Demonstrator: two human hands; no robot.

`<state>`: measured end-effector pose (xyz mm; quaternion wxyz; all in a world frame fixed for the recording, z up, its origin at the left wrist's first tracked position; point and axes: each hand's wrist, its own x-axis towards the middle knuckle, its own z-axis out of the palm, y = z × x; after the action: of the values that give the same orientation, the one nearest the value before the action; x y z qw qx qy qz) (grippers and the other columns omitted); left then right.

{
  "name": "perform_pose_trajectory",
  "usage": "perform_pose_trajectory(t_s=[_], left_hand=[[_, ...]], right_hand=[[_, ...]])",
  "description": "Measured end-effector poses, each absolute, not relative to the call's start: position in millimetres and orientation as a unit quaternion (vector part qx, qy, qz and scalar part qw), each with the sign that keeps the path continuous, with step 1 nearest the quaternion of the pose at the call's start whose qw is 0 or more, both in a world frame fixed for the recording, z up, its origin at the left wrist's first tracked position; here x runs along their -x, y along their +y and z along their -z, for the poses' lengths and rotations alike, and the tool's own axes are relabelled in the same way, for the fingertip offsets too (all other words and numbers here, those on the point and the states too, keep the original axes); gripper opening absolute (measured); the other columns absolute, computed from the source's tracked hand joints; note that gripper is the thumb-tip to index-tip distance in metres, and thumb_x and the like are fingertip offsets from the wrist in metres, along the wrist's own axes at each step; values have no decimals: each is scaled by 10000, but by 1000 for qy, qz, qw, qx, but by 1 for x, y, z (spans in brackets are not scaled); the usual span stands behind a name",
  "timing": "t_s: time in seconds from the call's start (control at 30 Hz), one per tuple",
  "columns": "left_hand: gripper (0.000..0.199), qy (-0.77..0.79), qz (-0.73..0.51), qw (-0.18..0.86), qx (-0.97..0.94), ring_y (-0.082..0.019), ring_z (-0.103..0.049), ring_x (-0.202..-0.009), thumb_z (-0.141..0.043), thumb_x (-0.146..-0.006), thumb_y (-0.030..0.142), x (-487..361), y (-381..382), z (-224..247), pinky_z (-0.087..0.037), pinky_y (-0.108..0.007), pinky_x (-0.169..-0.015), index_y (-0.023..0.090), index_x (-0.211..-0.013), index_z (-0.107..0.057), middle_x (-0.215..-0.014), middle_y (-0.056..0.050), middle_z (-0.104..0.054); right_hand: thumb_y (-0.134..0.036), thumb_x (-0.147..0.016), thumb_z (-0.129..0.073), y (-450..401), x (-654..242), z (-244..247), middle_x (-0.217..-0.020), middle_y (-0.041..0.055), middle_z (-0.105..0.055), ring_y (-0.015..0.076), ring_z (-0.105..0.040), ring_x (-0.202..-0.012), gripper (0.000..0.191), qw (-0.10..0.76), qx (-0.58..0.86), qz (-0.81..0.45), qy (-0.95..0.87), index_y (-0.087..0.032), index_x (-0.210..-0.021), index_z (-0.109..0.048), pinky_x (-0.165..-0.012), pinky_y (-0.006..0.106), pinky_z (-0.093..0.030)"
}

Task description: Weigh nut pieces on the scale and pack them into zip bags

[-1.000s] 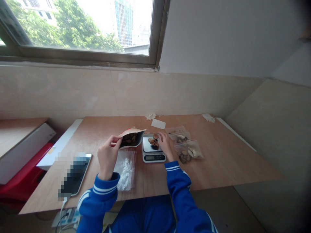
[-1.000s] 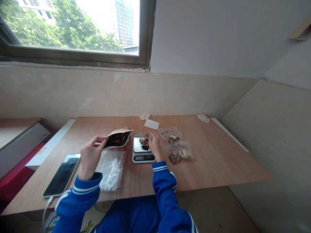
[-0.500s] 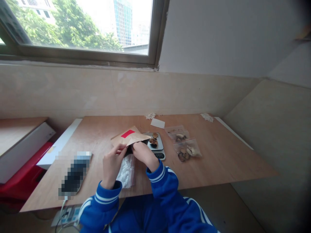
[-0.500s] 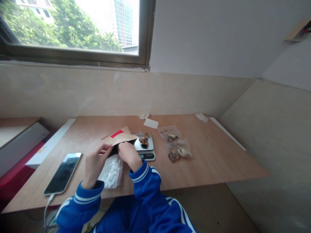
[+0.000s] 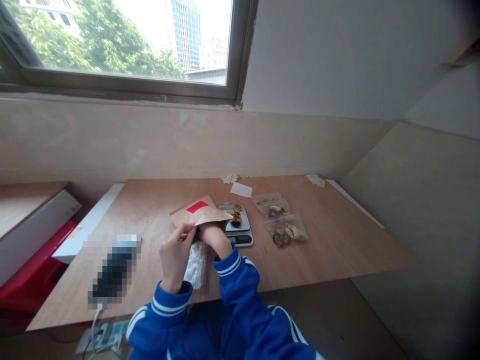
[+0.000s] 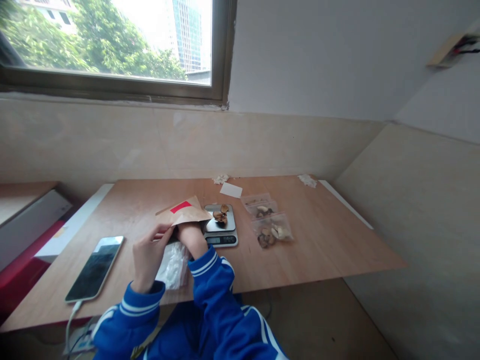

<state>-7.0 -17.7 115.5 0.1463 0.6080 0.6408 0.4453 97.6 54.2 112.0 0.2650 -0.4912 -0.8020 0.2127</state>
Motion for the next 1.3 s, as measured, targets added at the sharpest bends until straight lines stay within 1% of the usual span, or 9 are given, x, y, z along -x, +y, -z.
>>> perform_pose_trajectory(t_s=[0.1, 0.2, 0.37, 0.53, 0.7, 0.8, 0.9, 1.13, 1.3], left_hand=[[197, 650, -450, 137, -597, -176, -695, -679, -569, -844, 406, 8, -17, -116, -476, -240, -618, 257, -843, -697, -724, 11, -730], [188, 657, -450, 125, -591, -168, -696, -680, -576, -844, 401, 10, -14, -116, -466, -233, -613, 261, -856, -701, -732, 20, -731], [167, 659, -463, 119, -581, -150, -695, -674, -604, -835, 393, 12, -12, -117, -457, -216, -616, 266, -869, -707, -724, 36, -726], [166, 652, -465, 129, -585, -148, -694, -668, -612, -828, 400, 10, -13, -119, -456, -214, -604, 271, -860, -712, -726, 41, -727], [159, 655, -457, 140, -585, -157, -698, -676, -612, -827, 396, 8, -15, -117, -460, -220, -604, 275, -854, -713, -706, 43, -726], [161, 655, -454, 145, -587, -161, -700, -688, -611, -829, 396, 7, -15, -117, -462, -222, -608, 275, -855, -714, -711, 40, -727], [141, 656, -450, 143, -589, -154, -699, -688, -623, -826, 380, 7, -14, -118, -458, -217, -608, 276, -860, -712, -710, 44, -725], [125, 666, -444, 116, -588, -142, -688, -654, -628, -832, 357, 10, -11, -123, -441, -209, -589, 269, -855, -714, -682, 42, -713], [142, 674, -445, 114, -579, -141, -681, -666, -623, -837, 378, 16, -2, -129, -436, -216, -605, 267, -852, -711, -722, 38, -715]], right_hand=[[-154, -901, -519, 37, -107, -120, -1225, 154, -646, 270, -608, -1122, 276, 234, 521, -230, -788, -118, -1145, -643, -1002, 344, -446], [-161, -910, -497, 23, -112, -131, -1187, 143, -667, 269, -643, -1061, 281, 221, 519, -258, -785, -133, -1152, -636, -916, 347, -498], [-185, -943, -467, 11, -121, -142, -1188, 105, -669, 235, -625, -1089, 257, 237, 476, -316, -786, -175, -1138, -635, -945, 335, -465], [-252, -918, -551, 12, -132, -143, -1060, 102, -706, 226, -656, -976, 190, 243, 468, -373, -763, -152, -1023, -675, -852, 306, -482], [-231, -851, -640, 17, -138, -144, -868, 39, -720, 188, -659, -841, 90, 251, 477, -415, -733, -162, -849, -698, -742, 265, -477], [-214, -831, -654, 16, -139, -141, -853, 26, -723, 187, -658, -840, 67, 283, 470, -432, -715, -169, -830, -703, -744, 270, -481], [-214, -830, -657, 13, -139, -135, -936, 37, -724, 191, -657, -902, 104, 342, 453, -430, -702, -184, -915, -707, -808, 288, -486], [-262, -792, -718, -2, -143, -129, -996, 30, -668, 195, -583, -1024, 159, 447, 442, -329, -704, -235, -947, -701, -923, 336, -448], [-301, -806, -708, -11, -160, -119, -1004, 41, -661, 188, -596, -1026, 152, 575, 388, -346, -632, -231, -940, -686, -953, 340, -454]])
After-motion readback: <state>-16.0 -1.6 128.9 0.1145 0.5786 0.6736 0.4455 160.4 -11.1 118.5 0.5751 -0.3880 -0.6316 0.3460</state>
